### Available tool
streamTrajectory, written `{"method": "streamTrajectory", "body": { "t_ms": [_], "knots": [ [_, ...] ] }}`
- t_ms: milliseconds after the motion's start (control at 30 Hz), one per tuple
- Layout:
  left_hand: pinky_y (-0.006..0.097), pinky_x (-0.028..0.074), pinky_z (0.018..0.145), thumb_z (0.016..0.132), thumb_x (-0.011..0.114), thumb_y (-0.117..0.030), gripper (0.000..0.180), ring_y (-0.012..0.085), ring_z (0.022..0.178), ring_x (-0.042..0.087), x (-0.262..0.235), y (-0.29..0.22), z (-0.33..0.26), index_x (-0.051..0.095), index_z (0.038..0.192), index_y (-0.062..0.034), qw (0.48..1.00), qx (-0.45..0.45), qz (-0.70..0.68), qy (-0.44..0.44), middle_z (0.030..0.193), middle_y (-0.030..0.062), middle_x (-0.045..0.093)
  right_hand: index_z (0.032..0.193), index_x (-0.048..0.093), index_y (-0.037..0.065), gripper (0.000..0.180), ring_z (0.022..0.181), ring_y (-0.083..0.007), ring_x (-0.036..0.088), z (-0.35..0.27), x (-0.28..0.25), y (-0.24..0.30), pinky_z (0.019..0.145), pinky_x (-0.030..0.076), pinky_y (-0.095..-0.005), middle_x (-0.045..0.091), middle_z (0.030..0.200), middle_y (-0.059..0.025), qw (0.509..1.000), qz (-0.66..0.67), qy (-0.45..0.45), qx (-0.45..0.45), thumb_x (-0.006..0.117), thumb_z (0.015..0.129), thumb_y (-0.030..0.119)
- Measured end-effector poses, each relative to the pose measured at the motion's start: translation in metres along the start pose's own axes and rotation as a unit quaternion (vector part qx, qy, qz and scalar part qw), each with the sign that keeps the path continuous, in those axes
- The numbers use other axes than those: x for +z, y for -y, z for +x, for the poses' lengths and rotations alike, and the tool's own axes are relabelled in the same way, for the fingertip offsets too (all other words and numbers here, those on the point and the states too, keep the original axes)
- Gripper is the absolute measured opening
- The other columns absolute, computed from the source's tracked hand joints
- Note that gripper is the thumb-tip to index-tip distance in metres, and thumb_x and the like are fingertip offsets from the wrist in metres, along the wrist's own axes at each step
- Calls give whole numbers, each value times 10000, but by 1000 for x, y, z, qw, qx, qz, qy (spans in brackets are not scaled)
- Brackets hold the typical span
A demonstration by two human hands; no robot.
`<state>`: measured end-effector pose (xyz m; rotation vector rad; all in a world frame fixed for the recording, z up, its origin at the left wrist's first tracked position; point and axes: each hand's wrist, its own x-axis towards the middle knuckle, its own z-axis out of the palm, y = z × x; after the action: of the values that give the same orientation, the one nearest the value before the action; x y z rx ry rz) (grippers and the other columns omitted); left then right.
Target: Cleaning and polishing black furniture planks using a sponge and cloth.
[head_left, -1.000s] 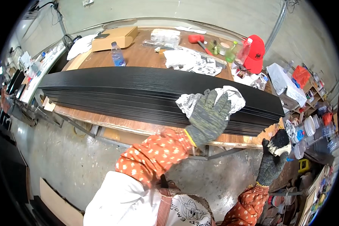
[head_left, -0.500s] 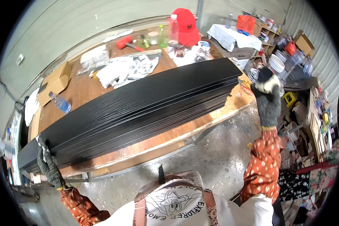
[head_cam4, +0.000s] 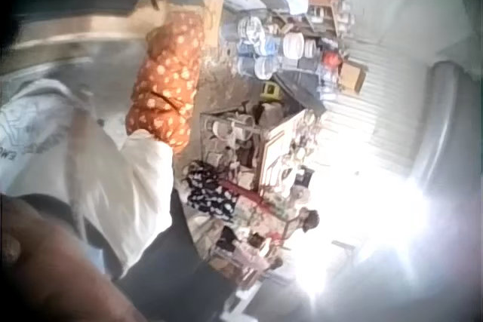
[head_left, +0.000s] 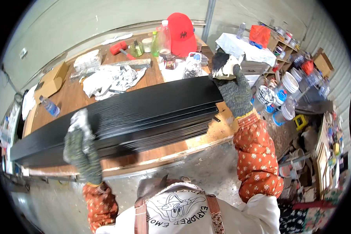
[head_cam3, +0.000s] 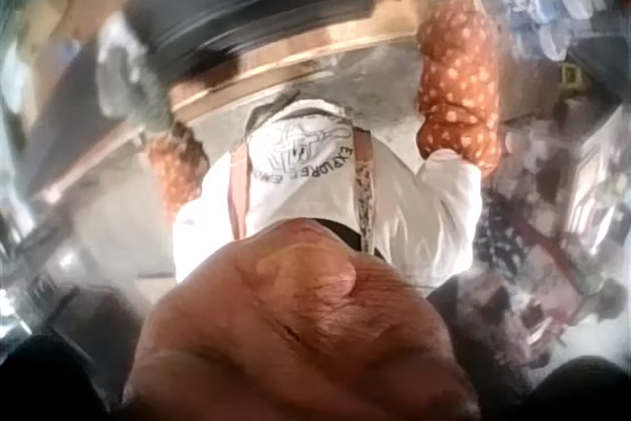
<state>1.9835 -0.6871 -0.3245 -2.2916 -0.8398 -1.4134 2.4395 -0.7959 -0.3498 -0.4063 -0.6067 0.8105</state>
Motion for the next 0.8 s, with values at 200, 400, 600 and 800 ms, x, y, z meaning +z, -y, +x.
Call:
{"method": "streamTrajectory", "body": {
  "t_ms": [200, 400, 600, 800],
  "knots": [
    [468, 304, 1054, 862, 601, -242, 420, 307, 1313, 403, 92, -174, 10, 587, 1264, -122, 997, -2, -36, 70, 1380, 35, 520, 1359, 395, -10, 501, 1249, -301, 463, -6, 30, -5, 1078, 346, -486, 475, 1357, -180, 998, 58, 20, 35, 513, 972, 285],
    [443, 436, 854, 765, 669, -119, 367, 309, 1068, 549, 179, -287, 17, 630, 1129, -139, 958, 22, -268, 96, 1155, 84, 583, 1250, 456, 16, 468, 1061, -244, 502, -13, -33, 57, 995, 397, -403, 537, 1156, -114, 967, 191, 28, 164, 553, 947, 360],
    [430, 552, 815, 739, 704, -34, 441, 267, 915, 642, 107, -243, 82, 611, 1169, -61, 913, -36, -399, 71, 1080, 126, 655, 1288, 460, -36, 432, 1056, -267, 575, -35, -22, 91, 965, 453, -367, 574, 1177, -148, 993, 18, -85, -84, 479, 991, 277],
    [258, 582, 781, 880, 615, -21, 487, 167, 1028, 621, 0, -54, 112, 446, 1338, -26, 687, -327, -649, 11, 1102, 151, 628, 1383, 358, -37, 583, 1157, -283, 535, -64, -64, 71, 985, 433, -397, 468, 1345, -182, 746, -625, -97, -210, 588, 932, 251]
  ]
}}
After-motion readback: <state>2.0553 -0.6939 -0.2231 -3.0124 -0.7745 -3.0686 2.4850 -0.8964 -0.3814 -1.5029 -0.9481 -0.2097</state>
